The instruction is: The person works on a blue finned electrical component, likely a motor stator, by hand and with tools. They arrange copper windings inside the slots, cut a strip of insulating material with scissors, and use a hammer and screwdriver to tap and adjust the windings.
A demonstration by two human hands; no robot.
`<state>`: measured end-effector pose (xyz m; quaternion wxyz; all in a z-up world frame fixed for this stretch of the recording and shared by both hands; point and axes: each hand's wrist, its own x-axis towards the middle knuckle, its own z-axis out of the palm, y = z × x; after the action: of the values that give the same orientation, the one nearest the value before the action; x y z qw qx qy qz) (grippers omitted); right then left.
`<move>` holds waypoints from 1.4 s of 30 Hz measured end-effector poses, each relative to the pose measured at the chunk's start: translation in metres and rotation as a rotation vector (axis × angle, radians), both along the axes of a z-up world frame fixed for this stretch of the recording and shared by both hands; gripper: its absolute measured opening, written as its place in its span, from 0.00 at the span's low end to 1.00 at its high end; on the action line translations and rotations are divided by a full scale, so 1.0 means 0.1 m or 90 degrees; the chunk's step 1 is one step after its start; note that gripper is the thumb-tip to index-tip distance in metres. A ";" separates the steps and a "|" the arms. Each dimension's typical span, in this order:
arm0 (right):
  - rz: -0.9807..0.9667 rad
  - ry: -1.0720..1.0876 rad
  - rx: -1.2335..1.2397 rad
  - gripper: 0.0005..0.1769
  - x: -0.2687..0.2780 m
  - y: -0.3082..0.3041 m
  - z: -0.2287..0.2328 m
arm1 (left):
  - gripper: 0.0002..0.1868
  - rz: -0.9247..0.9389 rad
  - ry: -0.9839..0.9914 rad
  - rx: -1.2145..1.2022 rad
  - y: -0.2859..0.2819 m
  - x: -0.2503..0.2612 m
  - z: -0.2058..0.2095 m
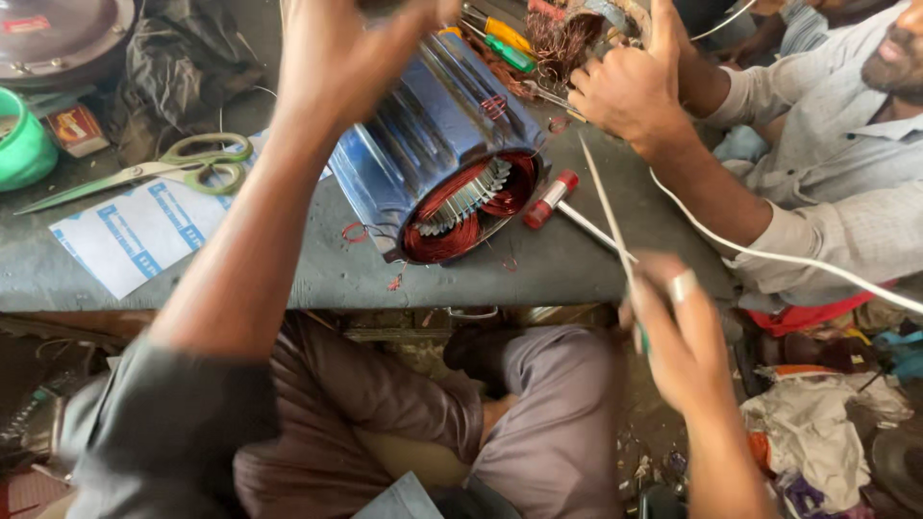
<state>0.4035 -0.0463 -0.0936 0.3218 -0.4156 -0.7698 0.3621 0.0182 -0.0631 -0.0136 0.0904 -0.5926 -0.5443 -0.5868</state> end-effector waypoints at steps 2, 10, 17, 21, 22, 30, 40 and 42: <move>-0.003 0.021 -0.067 0.16 0.19 -0.34 -0.01 | 0.23 -0.012 0.111 0.027 -0.55 0.16 -0.03; 0.109 -0.096 0.310 0.22 -0.14 -0.73 0.19 | 0.49 0.206 0.180 -0.164 -0.94 0.72 -0.43; -0.003 -0.322 0.308 0.25 -0.61 -0.59 0.45 | 0.51 0.172 0.192 -0.158 -0.91 0.62 -0.43; 0.027 -0.306 0.363 0.24 -0.57 -0.56 0.52 | 0.51 0.159 0.196 -0.159 -0.87 0.61 -0.46; 0.007 -0.311 0.323 0.24 -0.55 -0.55 0.52 | 0.52 0.154 0.195 -0.156 -0.86 0.61 -0.46; 0.050 -0.207 0.335 0.20 -0.51 -0.53 0.40 | 0.52 0.161 0.189 -0.160 -0.83 0.62 -0.50; 0.110 -0.236 0.460 0.22 -0.80 -0.62 0.45 | 0.51 0.132 0.239 -0.134 -0.83 0.47 -0.47; 0.041 -0.364 0.405 0.25 -0.83 -0.67 0.39 | 0.51 0.118 0.255 -0.129 -0.84 0.43 -0.48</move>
<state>0.3209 -0.1131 -0.0548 0.1963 -0.3547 -0.9141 -0.0131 0.0617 -0.1469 -0.0621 0.1896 -0.6509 -0.6237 -0.3891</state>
